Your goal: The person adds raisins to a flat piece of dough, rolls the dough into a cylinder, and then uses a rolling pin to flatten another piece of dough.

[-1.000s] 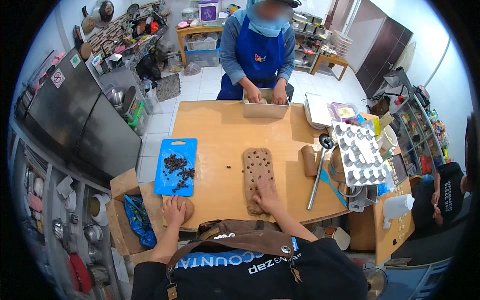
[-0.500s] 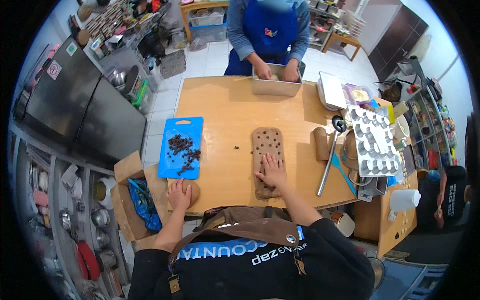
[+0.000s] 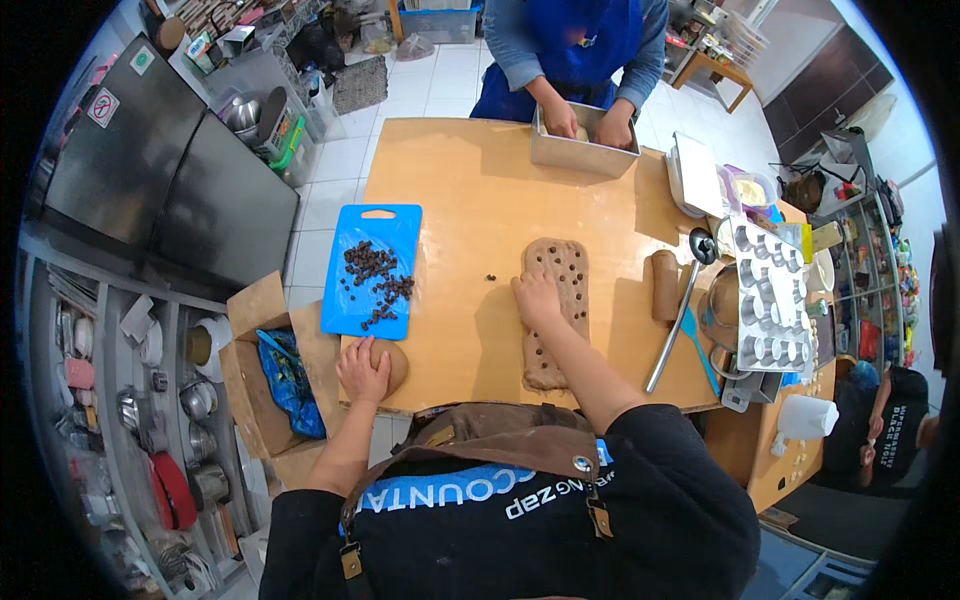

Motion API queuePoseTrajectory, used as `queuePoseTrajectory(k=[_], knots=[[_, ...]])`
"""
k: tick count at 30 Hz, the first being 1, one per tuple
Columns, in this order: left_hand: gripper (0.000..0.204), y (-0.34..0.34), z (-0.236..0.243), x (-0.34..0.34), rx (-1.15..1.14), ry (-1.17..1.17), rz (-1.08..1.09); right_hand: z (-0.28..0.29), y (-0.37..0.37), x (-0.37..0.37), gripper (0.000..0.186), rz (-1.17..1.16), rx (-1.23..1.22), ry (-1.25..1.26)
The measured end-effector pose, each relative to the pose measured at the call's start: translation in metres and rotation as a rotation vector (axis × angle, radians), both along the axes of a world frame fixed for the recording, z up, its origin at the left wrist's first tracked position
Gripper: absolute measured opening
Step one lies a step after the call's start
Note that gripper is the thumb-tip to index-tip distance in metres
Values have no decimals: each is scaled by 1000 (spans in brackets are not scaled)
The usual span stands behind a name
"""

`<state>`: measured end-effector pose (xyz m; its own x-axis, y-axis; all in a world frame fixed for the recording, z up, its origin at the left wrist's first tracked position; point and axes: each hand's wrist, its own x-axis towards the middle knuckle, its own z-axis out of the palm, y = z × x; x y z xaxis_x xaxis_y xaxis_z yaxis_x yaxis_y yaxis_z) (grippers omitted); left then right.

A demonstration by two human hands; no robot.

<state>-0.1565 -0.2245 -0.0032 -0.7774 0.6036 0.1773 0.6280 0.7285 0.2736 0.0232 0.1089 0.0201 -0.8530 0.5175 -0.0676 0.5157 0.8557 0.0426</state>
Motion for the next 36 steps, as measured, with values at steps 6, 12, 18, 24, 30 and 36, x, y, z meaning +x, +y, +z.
queuePoseTrajectory(k=[6, 12, 18, 24, 30, 36], knots=[[44, -1, 1, 1, -8, -7, 6, 26, 20, 25, 9, -357, -269, 449], [43, 4, 1, -2, 2, 23, -9, -2, 30, 93, 14, -212, -136, 341], [44, -4, -1, 1, -32, 23, 11, 48, 31, 71, 59, -390, -79, 896], [44, 4, 2, -2, -33, 40, 3, -17, 11, 78, 80, -168, -235, 83], [44, -5, -4, 0, -40, 6, 28, 35, 56, 51, 76, -292, -621, 173], [44, 3, -4, 0, -23, 22, 17, -8, 11, 76, 64, -194, -154, -18]])
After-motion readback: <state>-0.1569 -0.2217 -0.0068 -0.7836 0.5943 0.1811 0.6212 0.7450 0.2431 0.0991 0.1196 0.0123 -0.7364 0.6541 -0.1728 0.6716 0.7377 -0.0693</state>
